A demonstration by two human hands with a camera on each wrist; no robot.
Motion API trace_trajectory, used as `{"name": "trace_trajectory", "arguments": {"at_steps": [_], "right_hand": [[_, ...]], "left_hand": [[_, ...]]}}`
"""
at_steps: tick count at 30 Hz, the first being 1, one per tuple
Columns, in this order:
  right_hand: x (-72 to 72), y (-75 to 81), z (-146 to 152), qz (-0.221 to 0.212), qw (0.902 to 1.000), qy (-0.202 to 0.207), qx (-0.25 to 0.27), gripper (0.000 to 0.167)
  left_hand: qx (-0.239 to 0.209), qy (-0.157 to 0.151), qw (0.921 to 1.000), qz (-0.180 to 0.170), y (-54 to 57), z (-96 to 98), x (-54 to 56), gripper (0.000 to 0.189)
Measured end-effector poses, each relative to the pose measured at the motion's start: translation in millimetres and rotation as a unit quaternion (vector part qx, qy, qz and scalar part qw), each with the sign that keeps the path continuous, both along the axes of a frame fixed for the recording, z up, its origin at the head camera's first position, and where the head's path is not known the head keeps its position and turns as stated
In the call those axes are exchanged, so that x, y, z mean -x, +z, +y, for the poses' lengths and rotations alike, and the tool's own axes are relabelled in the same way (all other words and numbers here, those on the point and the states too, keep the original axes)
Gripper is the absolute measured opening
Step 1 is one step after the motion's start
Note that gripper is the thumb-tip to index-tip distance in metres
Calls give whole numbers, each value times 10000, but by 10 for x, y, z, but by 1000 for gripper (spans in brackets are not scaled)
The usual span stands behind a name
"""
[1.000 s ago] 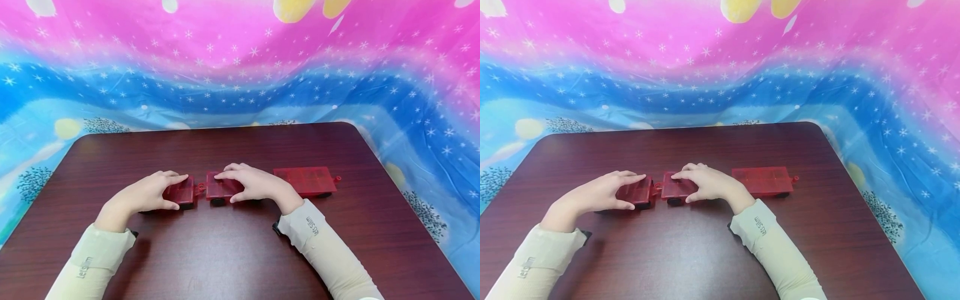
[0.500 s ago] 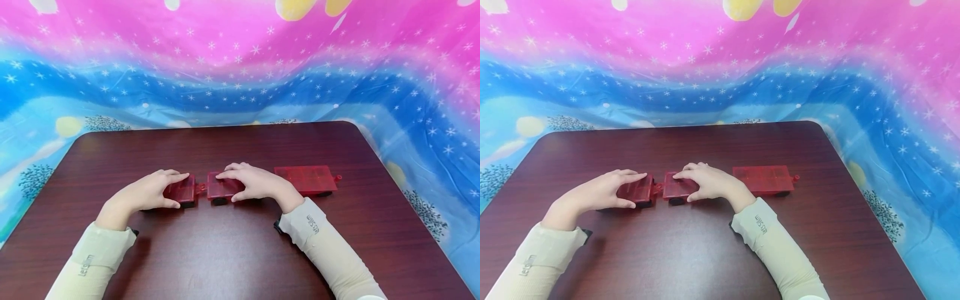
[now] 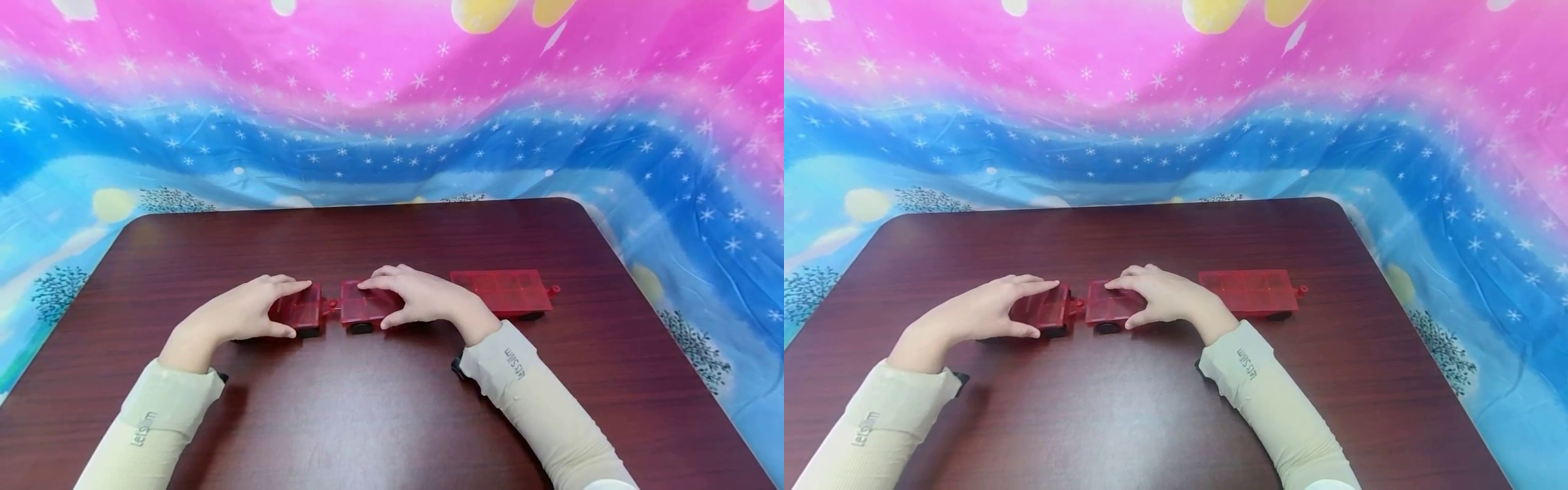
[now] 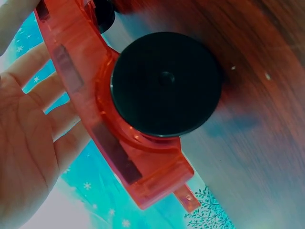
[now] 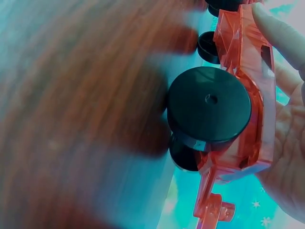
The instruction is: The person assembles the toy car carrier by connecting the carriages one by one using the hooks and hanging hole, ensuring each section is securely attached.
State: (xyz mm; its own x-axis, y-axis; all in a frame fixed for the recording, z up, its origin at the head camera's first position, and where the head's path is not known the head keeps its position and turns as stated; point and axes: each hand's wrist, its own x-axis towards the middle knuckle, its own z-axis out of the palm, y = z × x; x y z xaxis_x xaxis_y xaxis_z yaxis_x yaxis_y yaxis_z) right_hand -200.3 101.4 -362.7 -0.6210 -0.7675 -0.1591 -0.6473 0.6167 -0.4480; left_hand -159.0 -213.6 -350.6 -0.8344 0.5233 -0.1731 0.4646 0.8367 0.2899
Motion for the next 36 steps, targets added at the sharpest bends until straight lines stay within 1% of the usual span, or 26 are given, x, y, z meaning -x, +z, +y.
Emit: {"name": "trace_trajectory", "arguments": {"at_steps": [3, 9, 12, 14, 19, 24, 30, 33, 36], "right_hand": [[1, 9, 21, 18, 10000, -12, -32, 72], [-9, 9, 61, 43, 9999, -30, -116, 73], [-18, 13, 94, 84, 9998, -84, -173, 73], [-28, 26, 125, 115, 9996, -145, -194, 72], [-60, 53, 239, 192, 9993, -303, -103, 70], [-109, 82, 395, 264, 9985, -475, 65, 68], [-161, 156, 638, 423, 9968, -638, 225, 67], [-174, 191, 783, 504, 9954, -790, 209, 68], [-179, 213, 943, 556, 9938, -944, 196, 68]], "left_hand": [[-14, 17, 10000, 49, 0, 3, 1, 82], [1, 20, 9999, 116, -39, 5, 5, 83], [-26, -38, 9999, 164, -45, -8, -2, 81], [-29, -16, 9998, 175, -41, -23, -14, 80], [19, 197, 9997, 137, 0, -82, -79, 79], [15, 280, 9992, 292, 46, -150, -170, 76], [-5, 594, 9976, 356, 116, -280, -285, 76], [-51, 647, 9968, 459, 128, -373, -305, 76], [-73, 675, 9962, 543, 122, -476, -292, 77]]}}
